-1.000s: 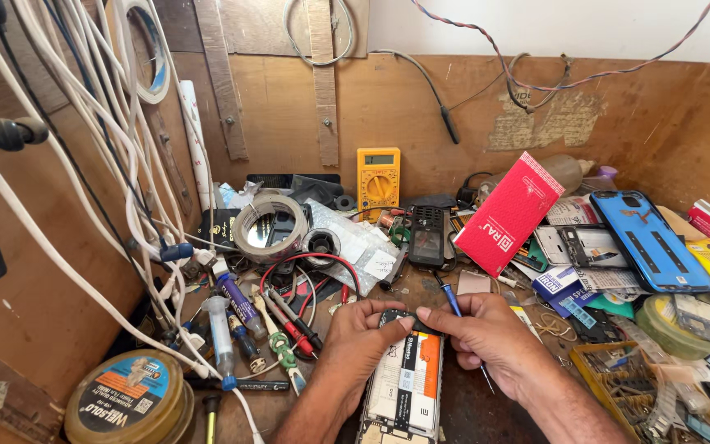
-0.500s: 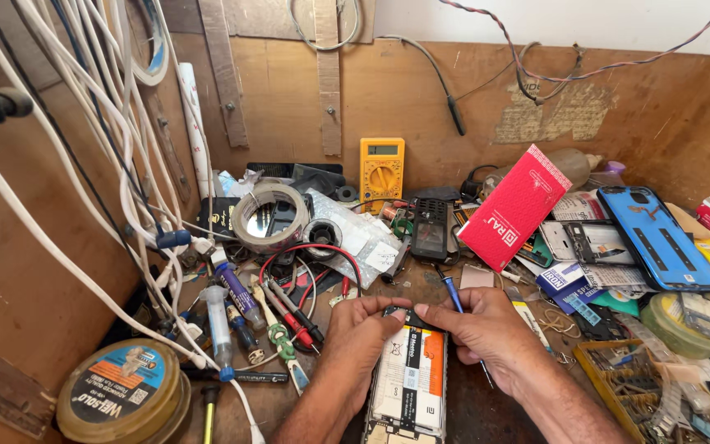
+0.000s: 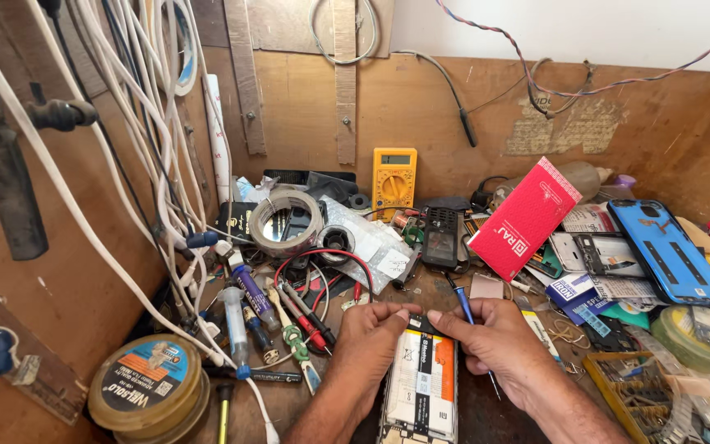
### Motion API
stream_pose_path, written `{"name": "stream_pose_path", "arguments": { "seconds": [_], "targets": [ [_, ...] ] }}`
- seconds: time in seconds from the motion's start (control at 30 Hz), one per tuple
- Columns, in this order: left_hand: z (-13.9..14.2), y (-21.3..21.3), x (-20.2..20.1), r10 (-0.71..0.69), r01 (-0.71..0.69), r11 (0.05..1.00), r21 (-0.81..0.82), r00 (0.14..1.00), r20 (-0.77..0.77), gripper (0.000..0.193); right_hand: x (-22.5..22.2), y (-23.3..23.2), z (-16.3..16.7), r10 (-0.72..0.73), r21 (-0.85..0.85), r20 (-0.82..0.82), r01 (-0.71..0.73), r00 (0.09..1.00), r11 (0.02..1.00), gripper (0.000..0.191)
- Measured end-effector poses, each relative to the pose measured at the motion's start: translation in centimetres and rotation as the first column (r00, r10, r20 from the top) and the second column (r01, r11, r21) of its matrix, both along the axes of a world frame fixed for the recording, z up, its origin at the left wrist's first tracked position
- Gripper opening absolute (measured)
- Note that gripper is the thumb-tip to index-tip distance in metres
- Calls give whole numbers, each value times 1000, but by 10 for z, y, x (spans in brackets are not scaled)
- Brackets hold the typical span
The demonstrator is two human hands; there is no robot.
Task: The person works on a disassembled smartphone, using a pen and a small screwdriver to manipulate internal components and connectors. They repeatedly probe the battery area and ribbon cable, then set the device down and pick up a blue phone case before returning to the phone.
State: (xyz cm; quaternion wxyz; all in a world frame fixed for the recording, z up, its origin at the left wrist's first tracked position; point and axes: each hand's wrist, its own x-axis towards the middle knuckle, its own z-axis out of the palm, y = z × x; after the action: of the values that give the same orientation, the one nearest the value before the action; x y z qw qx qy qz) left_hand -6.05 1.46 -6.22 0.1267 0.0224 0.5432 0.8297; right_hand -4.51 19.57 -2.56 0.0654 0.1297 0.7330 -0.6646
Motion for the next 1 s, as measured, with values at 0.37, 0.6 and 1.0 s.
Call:
{"name": "stream_pose_path", "arguments": {
  "seconds": [0.37, 0.6, 1.0],
  "targets": [
    [1, 10, 3, 85, -85, 996, -13, 996, 25, 17, -1, 4, 0, 21, -42, 13, -21, 1000, 999, 28],
    [-2, 11, 7, 150, -164, 975, -154, 984, -94, 20, 3, -3, -1, 0, -24, -54, -2, 999, 1000, 24],
    [17, -5, 10, -45, 38, 989, 144, 998, 45, 30, 12, 10, 7, 69, -255, -58, -82, 996, 963, 27]
  ]
}}
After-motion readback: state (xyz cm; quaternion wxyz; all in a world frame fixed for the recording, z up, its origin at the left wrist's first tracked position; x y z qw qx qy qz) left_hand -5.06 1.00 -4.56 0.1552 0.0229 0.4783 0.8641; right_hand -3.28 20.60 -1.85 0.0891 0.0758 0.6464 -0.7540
